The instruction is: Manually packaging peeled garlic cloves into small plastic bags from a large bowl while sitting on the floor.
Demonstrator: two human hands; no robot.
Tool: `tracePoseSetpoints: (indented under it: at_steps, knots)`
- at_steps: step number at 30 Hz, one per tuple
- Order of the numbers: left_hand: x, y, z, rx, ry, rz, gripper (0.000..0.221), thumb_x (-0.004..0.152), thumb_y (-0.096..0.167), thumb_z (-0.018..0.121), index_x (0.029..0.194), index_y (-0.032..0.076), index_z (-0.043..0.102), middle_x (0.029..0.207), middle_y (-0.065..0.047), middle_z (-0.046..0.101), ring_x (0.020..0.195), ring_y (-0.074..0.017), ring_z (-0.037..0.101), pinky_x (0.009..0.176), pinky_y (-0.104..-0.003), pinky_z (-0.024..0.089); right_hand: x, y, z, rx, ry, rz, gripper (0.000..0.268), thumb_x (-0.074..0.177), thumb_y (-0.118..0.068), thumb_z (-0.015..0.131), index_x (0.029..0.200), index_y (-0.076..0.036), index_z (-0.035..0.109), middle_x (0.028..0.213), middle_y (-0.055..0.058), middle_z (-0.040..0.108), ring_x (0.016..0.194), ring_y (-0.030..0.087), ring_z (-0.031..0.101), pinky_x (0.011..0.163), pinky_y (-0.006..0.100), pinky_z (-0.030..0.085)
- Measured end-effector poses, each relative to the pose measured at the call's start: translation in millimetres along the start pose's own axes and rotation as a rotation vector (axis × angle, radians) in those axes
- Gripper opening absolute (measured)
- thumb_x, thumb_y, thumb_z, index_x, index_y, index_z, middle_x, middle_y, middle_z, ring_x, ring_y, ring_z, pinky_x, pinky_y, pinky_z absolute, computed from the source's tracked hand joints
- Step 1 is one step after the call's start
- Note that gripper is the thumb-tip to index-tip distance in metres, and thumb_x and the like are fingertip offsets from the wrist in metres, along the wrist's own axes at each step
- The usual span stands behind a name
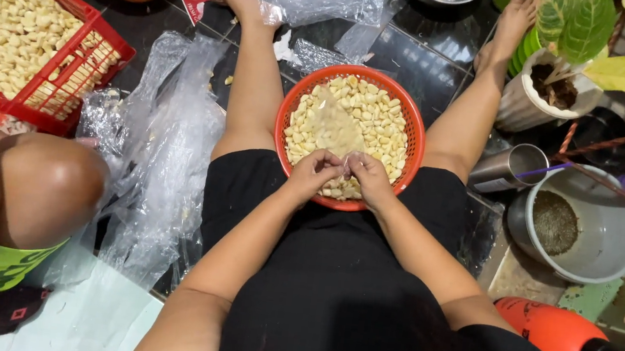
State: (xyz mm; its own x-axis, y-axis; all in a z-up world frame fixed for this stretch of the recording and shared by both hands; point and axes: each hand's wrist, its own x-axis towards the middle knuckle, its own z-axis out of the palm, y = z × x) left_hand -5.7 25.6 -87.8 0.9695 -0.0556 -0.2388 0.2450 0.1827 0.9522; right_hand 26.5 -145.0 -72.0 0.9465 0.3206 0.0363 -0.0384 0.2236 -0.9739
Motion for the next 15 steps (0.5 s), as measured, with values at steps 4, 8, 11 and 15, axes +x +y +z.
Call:
tracePoseSetpoints:
  at_steps: [4,8,11,15]
  knots:
    - [6.3,-8.7,-6.9,-0.053,-0.028,0.007,0.042,0.084,0.021,0.087,0.112,0.001,0.062,0.090,-0.010,0.064,0.079,-0.0122,0.066,0.060,-0.025,0.063,0.2,-2.2,-1.3,-0.141,-0.105,-0.084,0.029,0.107,-0.024,0.062,0.090,-0.003,0.069,0.080,0.006,0.068,0.078,0.013,0.060,0.079,0.030,0.051]
    - [5.5,1.5,-6.8,0.051,0.080,0.012,0.023,0.081,0.017,0.083,0.092,0.003,0.068,0.073,-0.007,0.063,0.064,-0.0115,0.066,0.050,-0.023,0.056,4.4,-0.8,-5.2,-0.494,-0.198,-0.237,0.020,0.090,-0.015,0.080,0.078,-0.006,0.068,0.074,0.008,0.064,0.069,0.020,0.059,0.068,0.033,0.049]
    - [2.8,5.6,-3.8,0.166,0.080,0.064,0.020,0.077,0.017,0.084,0.087,0.005,0.073,0.065,-0.007,0.064,0.058,-0.0117,0.062,0.049,-0.024,0.050,2.7,-1.8,-2.4,-0.708,-0.220,-0.292,0.022,0.083,-0.016,0.083,0.076,-0.006,0.065,0.071,0.010,0.060,0.067,0.029,0.060,0.066,0.040,0.049]
    - [6.5,1.4,-4.2,0.303,0.088,0.085,0.015,0.074,0.018,0.082,0.081,0.009,0.073,0.065,-0.003,0.064,0.063,-0.0092,0.059,0.056,-0.023,0.048,4.6,7.1,-5.3,-0.813,-0.209,-0.332,0.025,0.080,-0.016,0.082,0.069,-0.011,0.060,0.067,0.005,0.056,0.066,0.027,0.061,0.066,0.035,0.050]
